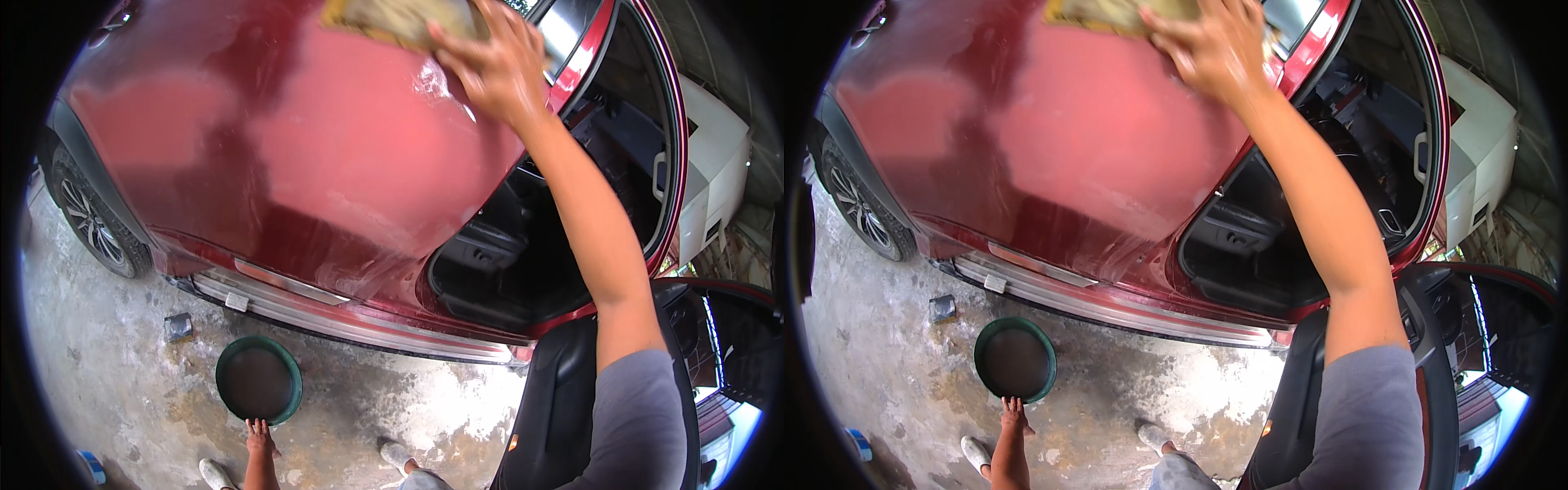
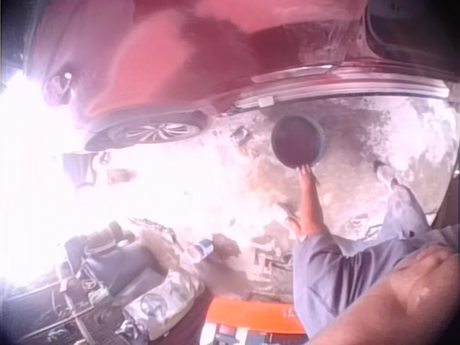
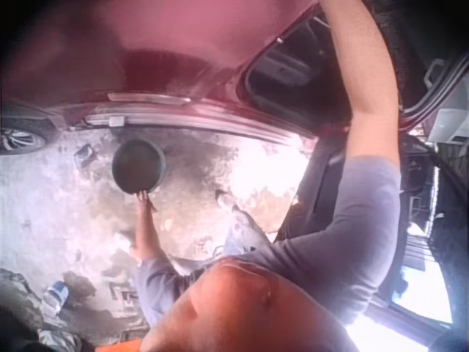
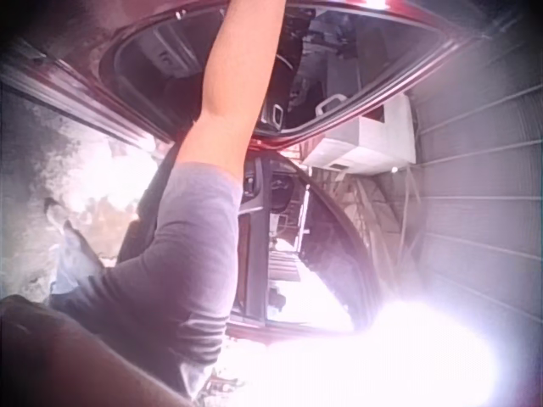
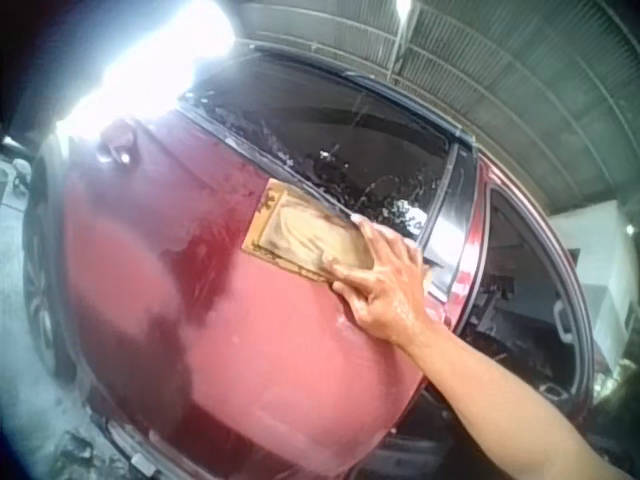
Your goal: The person sands the exterior of a red car door using a sanding block, repeatedly dipping it into a bucket of water. The person works on the upper and lower sections of the door panel, moving the block in circular and linear motions.
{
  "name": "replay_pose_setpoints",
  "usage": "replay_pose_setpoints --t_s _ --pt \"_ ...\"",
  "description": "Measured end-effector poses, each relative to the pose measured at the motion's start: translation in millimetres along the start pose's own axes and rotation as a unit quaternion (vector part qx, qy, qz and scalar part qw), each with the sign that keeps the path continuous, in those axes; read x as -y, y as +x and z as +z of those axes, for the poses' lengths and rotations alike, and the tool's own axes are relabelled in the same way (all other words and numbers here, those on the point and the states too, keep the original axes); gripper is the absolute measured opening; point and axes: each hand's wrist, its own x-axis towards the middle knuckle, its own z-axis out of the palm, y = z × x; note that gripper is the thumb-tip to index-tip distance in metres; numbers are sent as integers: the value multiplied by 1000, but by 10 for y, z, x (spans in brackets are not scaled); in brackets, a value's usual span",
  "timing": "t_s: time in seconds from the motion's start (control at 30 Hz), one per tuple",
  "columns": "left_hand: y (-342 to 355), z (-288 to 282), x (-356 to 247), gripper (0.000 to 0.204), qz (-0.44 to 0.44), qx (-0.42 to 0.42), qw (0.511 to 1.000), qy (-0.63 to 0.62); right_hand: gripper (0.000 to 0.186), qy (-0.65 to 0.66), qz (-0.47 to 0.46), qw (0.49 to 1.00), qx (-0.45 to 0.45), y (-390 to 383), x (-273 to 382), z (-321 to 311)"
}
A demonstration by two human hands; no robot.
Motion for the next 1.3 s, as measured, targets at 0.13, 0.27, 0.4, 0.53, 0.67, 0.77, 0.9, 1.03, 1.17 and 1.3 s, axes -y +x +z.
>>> replay_pose_setpoints --t_s 0.13,0.27,0.4,0.53,0.67,0.77,0.9,1.03,1.17,1.3 --pt "-59 -64 63 159 7 15 1000 0 39 -1 26 998 50 -1270 69 -367" --pt "7 -37 108 156 10 28 1000 3 38 -20 4 999 45 -961 58 -292" --pt "-43 -173 -65 154 -4 19 1000 -15 37 -56 41 998 10 269 86 245" --pt "-41 -107 -84 154 -8 9 1000 12 38 -50 7 999 -3 130 165 173" --pt "-10 -89 51 154 18 16 999 21 44 8 21 998 60 -932 332 -270" --pt "-4 -60 5 153 38 21 999 12 42 9 23 997 72 -791 283 -242" --pt "-15 -114 -53 150 11 -1 1000 14 38 -28 31 999 15 318 392 261" --pt "-80 -87 -85 150 -4 -21 1000 -5 38 -18 26 999 17 146 435 249" --pt "-167 -173 1 152 11 22 1000 -13 38 35 20 996 85 -900 500 -141" --pt "-65 -222 -10 152 11 26 999 -34 39 27 0 998 63 -451 402 -53"
